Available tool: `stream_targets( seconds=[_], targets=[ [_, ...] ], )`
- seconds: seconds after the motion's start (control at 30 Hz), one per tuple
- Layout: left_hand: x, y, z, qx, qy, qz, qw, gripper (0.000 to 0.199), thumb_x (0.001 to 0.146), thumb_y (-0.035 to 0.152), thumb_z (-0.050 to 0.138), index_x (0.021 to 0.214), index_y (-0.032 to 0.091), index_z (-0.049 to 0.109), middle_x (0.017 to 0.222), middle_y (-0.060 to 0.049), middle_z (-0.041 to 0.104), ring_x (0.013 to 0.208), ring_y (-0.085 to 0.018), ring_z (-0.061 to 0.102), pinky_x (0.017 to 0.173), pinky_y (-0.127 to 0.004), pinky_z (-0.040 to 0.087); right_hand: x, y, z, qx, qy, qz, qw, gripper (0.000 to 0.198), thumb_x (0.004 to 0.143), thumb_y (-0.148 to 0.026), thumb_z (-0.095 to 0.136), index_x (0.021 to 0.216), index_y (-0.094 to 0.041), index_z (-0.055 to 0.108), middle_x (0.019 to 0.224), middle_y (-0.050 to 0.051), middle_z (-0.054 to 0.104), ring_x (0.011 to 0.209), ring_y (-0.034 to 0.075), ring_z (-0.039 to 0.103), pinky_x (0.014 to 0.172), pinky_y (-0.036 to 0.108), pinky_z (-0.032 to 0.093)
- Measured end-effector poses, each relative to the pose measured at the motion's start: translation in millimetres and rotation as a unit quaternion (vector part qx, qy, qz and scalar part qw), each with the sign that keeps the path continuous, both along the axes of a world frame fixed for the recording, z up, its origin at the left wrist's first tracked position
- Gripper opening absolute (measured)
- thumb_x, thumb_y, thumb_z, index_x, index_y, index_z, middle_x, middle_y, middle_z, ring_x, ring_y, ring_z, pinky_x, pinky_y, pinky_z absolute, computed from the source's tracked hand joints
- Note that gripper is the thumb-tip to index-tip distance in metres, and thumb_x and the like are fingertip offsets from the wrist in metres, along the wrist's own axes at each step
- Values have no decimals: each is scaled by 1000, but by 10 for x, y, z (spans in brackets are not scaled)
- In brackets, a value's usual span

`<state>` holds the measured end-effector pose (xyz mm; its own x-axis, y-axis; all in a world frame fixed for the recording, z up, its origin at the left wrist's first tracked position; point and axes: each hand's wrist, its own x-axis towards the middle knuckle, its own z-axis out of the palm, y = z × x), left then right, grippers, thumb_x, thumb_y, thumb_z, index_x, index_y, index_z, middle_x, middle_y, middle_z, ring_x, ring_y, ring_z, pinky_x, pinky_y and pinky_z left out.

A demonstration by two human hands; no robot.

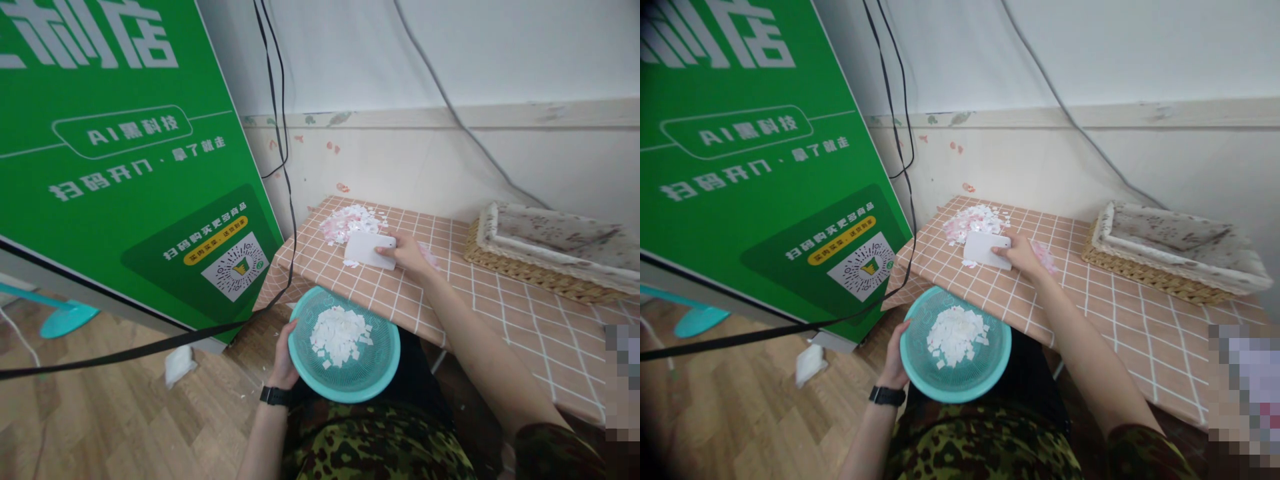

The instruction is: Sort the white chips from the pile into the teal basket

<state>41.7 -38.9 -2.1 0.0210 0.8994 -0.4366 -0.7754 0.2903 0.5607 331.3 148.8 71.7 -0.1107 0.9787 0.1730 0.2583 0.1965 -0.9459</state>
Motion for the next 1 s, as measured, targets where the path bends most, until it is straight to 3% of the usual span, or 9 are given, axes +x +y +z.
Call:
stream_targets(
  seconds=[0.2, 0.33, 0.47, 0.77, 1.0],
  targets=[
    [-41, 3, 30, 7, -1, -4, 1000, 22, 75, 30, 61, 88, 13, 68, 86, -8, 74, 85, -24, 67, 80, -34, 50, -82, -40, -5, 9, 15, 22, 1000, 39, 64, -37, 69, 96, -15, 61, 88, 6, 67, 71, 19, 59, 60, 30, 49],
    [-42, 3, 49, 0, -2, -7, 1000, 24, 75, 30, 61, 90, 12, 67, 85, -8, 74, 84, -24, 67, 80, -34, 50, -105, -66, -1, -10, -12, 60, 998, 31, 63, -35, 70, 86, -16, 62, 84, 7, 67, 71, 19, 59, 61, 33, 50],
    [-43, 3, 61, -3, -3, -1, 1000, 22, 74, 30, 63, 88, 13, 67, 87, -7, 73, 84, -24, 67, 80, -34, 49, -81, -62, 17, -29, 57, 71, 995, 39, 63, -35, 71, 96, -17, 62, 92, 7, 68, 75, 20, 62, 64, 33, 51],
    [-45, 5, 130, 2, 6, 6, 1000, 24, 74, 29, 62, 92, 14, 67, 85, -7, 73, 87, -26, 67, 81, -36, 50, -93, -121, 31, -140, 83, 148, 976, 42, 60, -30, 73, 98, -14, 63, 99, 12, 68, 77, 23, 65, 64, 35, 53],
    [-109, -4, 143, -12, 8, -7, 1000, 24, 74, 30, 62, 90, 12, 68, 84, -9, 74, 86, -27, 67, 81, -38, 51, 135, 24, 39, -140, 117, 61, 981, 46, 53, -25, 77, 95, -15, 63, 93, 11, 70, 73, 22, 65, 61, 34, 53]
  ],
)
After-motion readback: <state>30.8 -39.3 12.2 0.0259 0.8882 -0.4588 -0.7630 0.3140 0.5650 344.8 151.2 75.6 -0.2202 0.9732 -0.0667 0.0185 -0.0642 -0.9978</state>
